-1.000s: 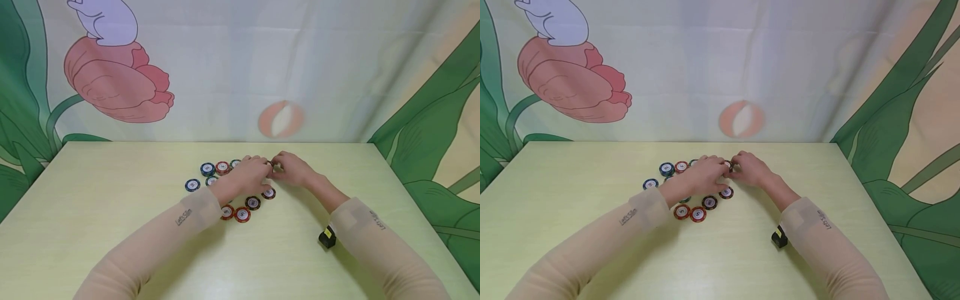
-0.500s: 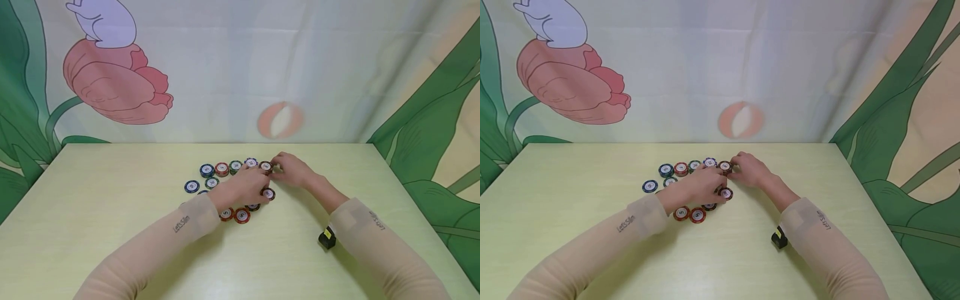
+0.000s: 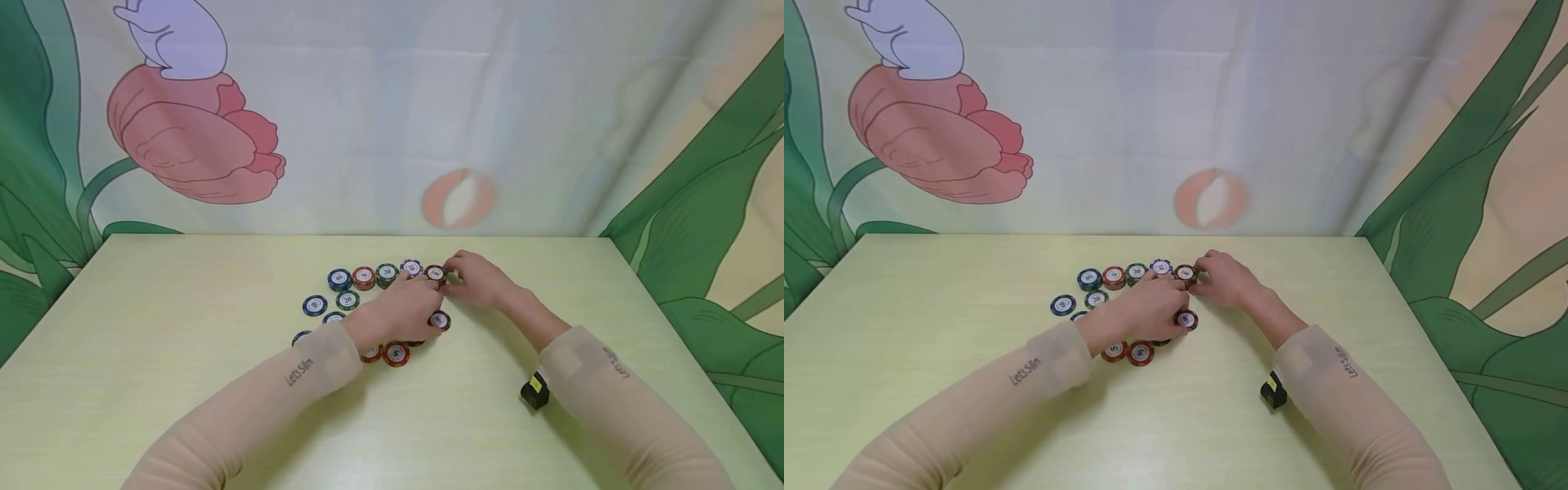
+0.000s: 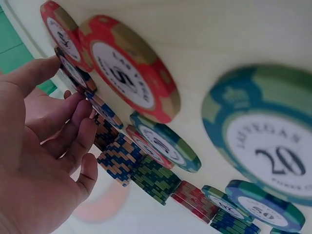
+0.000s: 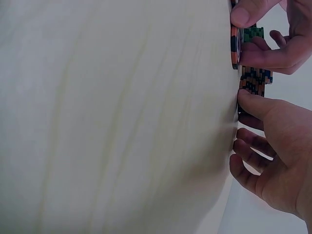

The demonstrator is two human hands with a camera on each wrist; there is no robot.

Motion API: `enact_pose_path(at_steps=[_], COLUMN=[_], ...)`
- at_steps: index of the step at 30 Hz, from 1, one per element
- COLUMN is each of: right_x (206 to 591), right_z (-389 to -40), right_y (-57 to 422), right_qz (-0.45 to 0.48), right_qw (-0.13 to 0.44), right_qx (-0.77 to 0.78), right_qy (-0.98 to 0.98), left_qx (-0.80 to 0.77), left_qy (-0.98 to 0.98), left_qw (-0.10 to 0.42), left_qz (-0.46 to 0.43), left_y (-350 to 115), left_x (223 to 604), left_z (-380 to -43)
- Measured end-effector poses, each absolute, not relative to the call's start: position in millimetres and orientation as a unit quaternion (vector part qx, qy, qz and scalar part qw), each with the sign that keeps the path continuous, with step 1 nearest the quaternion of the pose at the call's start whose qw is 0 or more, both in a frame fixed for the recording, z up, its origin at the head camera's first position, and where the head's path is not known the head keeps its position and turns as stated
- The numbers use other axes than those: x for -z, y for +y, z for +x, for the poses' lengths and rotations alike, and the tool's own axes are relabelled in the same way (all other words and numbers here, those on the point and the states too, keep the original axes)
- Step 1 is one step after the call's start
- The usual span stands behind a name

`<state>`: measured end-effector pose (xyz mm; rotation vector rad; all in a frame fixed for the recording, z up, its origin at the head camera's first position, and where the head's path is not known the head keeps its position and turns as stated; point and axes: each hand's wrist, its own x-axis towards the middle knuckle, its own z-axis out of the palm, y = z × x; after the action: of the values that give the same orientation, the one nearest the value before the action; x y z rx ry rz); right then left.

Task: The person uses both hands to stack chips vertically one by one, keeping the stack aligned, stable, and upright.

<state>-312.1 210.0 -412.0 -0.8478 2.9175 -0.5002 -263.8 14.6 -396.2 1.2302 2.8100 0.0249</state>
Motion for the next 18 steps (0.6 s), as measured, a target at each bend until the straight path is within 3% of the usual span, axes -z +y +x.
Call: enact_pose_path(at_steps=[18], right_x=[411.4], right_z=[-310.6], right_y=[210.3], right_qz=[-0.281], right_qw=[0.023], right_qx=[0.163], right_qy=[0.945], left_qx=[-0.024], left_qy=[0.912], left_qw=[-0.006], left_qz=[0.408], left_y=[8.2], left_x=[392.1], left_z=[-276.1])
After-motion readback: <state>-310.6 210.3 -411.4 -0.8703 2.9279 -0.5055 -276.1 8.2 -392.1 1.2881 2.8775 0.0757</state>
